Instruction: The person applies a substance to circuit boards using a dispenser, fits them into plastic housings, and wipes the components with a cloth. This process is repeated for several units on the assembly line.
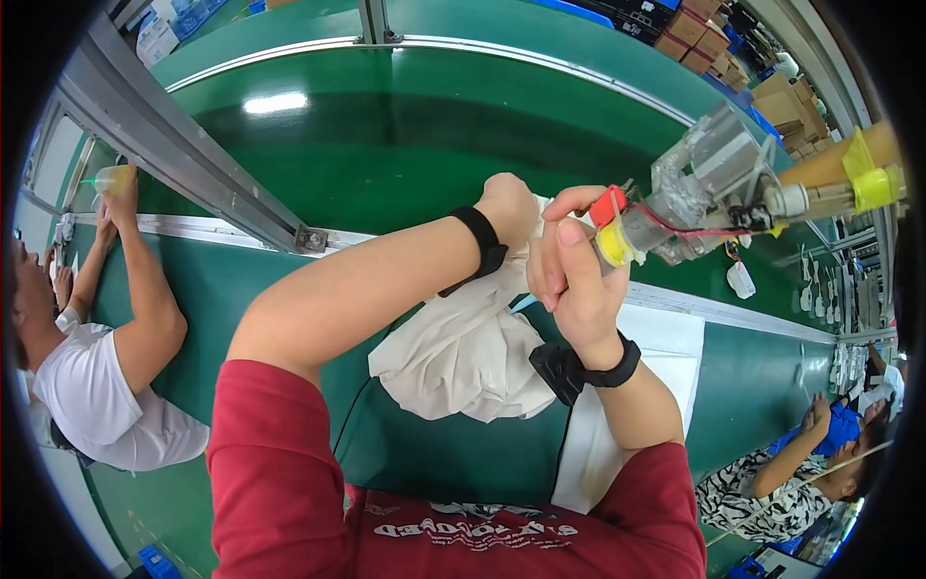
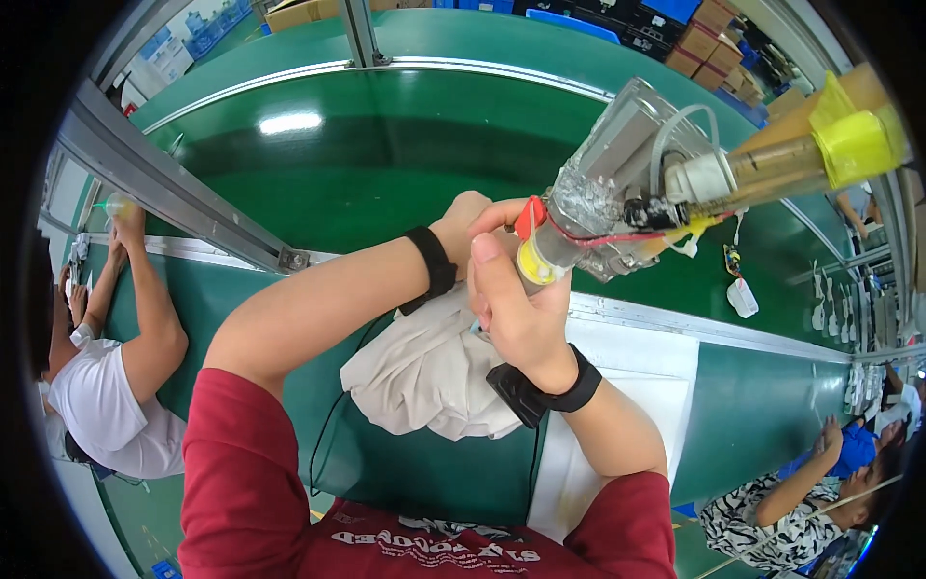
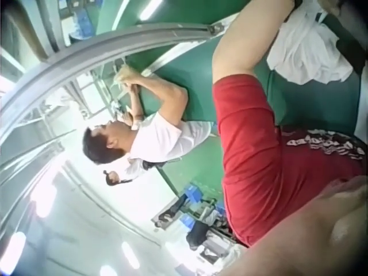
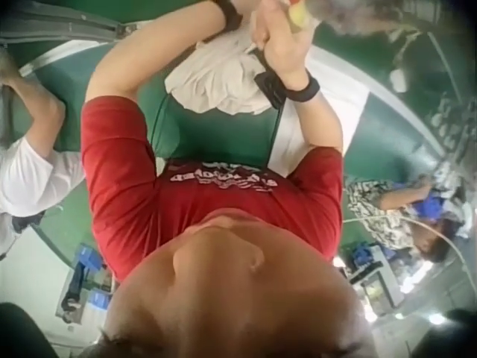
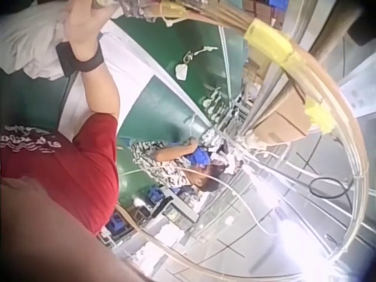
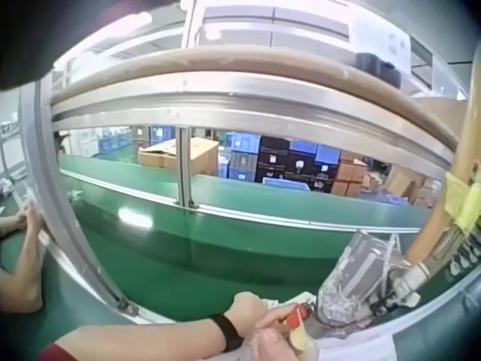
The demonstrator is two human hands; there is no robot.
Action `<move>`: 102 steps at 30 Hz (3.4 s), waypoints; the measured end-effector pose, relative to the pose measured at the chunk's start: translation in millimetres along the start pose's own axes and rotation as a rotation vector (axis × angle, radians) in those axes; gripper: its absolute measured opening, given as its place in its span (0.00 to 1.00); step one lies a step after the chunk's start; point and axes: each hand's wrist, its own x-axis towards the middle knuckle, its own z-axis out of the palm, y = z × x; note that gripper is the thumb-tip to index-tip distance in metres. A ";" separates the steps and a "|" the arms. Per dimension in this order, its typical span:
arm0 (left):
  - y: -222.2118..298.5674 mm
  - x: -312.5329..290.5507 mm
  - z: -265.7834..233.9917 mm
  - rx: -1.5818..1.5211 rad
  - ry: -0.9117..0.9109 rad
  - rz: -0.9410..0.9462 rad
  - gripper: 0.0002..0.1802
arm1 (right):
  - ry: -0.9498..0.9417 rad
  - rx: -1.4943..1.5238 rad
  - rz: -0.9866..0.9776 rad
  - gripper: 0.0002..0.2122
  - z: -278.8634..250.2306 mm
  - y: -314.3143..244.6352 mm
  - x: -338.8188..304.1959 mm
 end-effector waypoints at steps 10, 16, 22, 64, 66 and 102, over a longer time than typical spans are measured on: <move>0.5 -155.2 -101.3 -0.811 -0.368 0.067 0.16 | 0.029 -0.028 0.036 0.08 -0.3 -5.5 0.9; -7.7 -191.7 -112.8 -1.065 -0.610 0.105 0.10 | 0.020 0.017 0.030 0.06 -4.8 0.6 3.0; 36.1 -172.1 -66.5 -0.483 0.207 -0.169 0.08 | 0.004 0.050 -0.032 0.05 -1.5 8.4 2.4; 25.5 -165.6 -29.6 -1.449 0.345 -0.415 0.04 | 0.021 0.162 -0.004 0.06 3.4 3.3 -6.2; 26.7 -164.8 -22.8 -1.449 0.324 -0.396 0.04 | 0.005 0.102 -0.004 0.06 1.6 0.7 -7.7; 11.8 -172.9 -2.6 -1.698 0.191 -0.121 0.05 | 0.042 0.002 0.048 0.13 14.9 7.4 -6.7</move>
